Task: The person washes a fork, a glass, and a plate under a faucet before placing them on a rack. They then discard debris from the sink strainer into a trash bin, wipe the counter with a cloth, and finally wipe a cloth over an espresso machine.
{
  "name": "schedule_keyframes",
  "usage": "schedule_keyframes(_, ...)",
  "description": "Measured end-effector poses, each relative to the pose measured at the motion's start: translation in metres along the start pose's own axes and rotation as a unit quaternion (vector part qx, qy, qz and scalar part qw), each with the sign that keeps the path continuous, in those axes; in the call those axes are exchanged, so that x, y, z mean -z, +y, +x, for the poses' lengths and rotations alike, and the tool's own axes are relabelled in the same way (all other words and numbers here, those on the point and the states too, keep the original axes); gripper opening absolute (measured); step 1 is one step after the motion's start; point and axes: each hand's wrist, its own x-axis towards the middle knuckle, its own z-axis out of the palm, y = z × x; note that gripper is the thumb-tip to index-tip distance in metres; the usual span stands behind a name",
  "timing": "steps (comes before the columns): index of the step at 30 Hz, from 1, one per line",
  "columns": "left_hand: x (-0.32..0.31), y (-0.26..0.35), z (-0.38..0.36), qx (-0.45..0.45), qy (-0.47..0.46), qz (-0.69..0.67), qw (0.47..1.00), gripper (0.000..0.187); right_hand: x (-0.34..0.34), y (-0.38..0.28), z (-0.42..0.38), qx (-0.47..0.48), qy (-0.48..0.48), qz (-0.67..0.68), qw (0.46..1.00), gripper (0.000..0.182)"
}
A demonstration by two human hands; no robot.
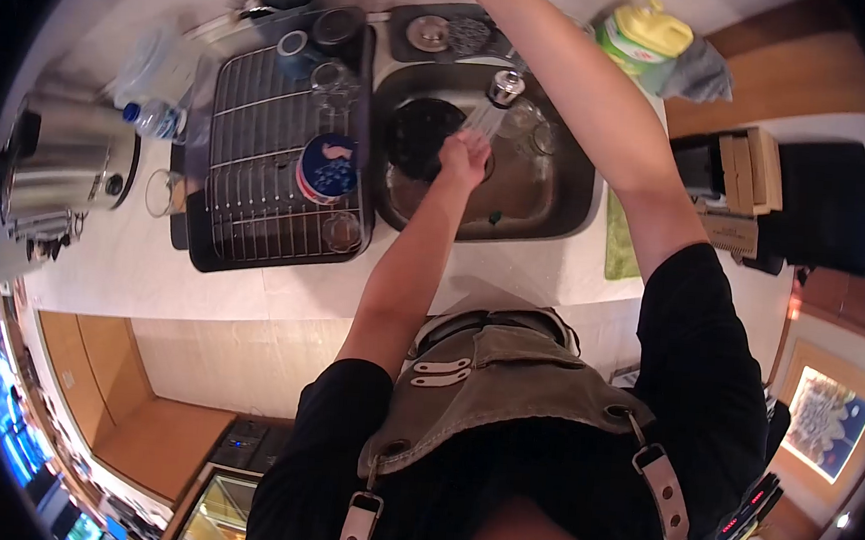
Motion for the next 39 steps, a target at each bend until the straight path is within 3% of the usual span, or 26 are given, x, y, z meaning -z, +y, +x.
schedule_keyframes(2, -0.001, -0.003, 0.003, 0.004, 0.008, -0.018, 1.0, 0.037, 0.053, -0.064, -0.072, -0.075, -0.083, -0.056, 0.992, 0.051)
schedule_keyframes(4, -0.002, -0.007, 0.016, 0.01, 0.0, -0.066, 0.998, 0.039, 0.061, -0.051, -0.157, -0.11, 0.053, 0.01, 0.992, 0.029)
schedule_keyframes(5, -0.011, -0.009, 0.016, 0.012, 0.036, -0.1, 0.994, 0.041, 0.061, -0.04, -0.2, -0.167, 0.089, 0.126, 0.974, 0.025)
schedule_keyframes(6, -0.015, -0.016, 0.026, -0.009, 0.033, -0.08, 0.996, 0.037, 0.068, -0.028, -0.24, -0.268, 0.075, 0.216, 0.936, 0.026)
schedule_keyframes(8, -0.009, -0.04, 0.058, -0.05, 0.028, -0.037, 0.998, 0.03, 0.064, 0.0, -0.322, -0.385, 0.151, 0.264, 0.871, 0.024)
schedule_keyframes(12, -0.058, -0.093, 0.063, 0.089, 0.114, 0.229, 0.963, 0.036, 0.051, 0.013, -0.434, -0.467, 0.16, 0.253, 0.832, 0.021)
schedule_keyframes(15, -0.05, -0.122, 0.092, 0.099, 0.022, 0.344, 0.933, 0.051, 0.047, 0.01, -0.478, -0.474, 0.126, 0.24, 0.838, 0.024)
schedule_keyframes(18, -0.051, -0.123, 0.081, 0.025, -0.001, 0.383, 0.923, 0.059, 0.054, 0.01, -0.494, -0.485, 0.113, 0.237, 0.834, 0.026)
schedule_keyframes(21, -0.058, -0.1, 0.088, 0.046, 0.107, 0.219, 0.969, 0.065, 0.058, 0.015, -0.5, -0.442, 0.109, 0.181, 0.872, 0.029)
schedule_keyframes(24, -0.058, -0.08, 0.096, -0.008, 0.184, 0.377, 0.908, 0.066, 0.049, 0.028, -0.505, -0.43, 0.106, 0.202, 0.874, 0.029)
schedule_keyframes(25, -0.036, -0.079, 0.116, -0.059, 0.104, 0.4, 0.908, 0.058, 0.049, 0.028, -0.501, -0.438, 0.091, 0.222, 0.866, 0.03)
schedule_keyframes(28, -0.047, -0.065, 0.104, -0.063, 0.063, 0.299, 0.95, 0.044, 0.05, 0.028, -0.491, -0.456, 0.061, 0.284, 0.841, 0.031)
schedule_keyframes(30, -0.041, -0.051, 0.086, -0.069, 0.076, 0.229, 0.968, 0.044, 0.038, 0.038, -0.491, -0.451, 0.061, 0.333, 0.826, 0.031)
schedule_keyframes(33, -0.017, -0.02, 0.062, -0.104, 0.063, 0.184, 0.975, 0.042, 0.002, 0.059, -0.467, -0.412, 0.11, 0.3, 0.853, 0.044)
schedule_keyframes(35, 0.001, 0.003, 0.024, -0.097, 0.04, 0.215, 0.971, 0.038, -0.021, 0.053, -0.43, -0.447, 0.138, 0.189, 0.863, 0.062)
schedule_keyframes(37, -0.007, 0.024, -0.017, -0.047, 0.023, 0.266, 0.963, 0.033, -0.063, 0.085, -0.401, -0.471, 0.241, 0.166, 0.832, 0.074)
schedule_keyframes(39, -0.006, 0.038, -0.031, 0.017, 0.024, 0.302, 0.953, 0.031, -0.097, 0.123, -0.377, -0.553, 0.292, 0.488, 0.609, 0.064)
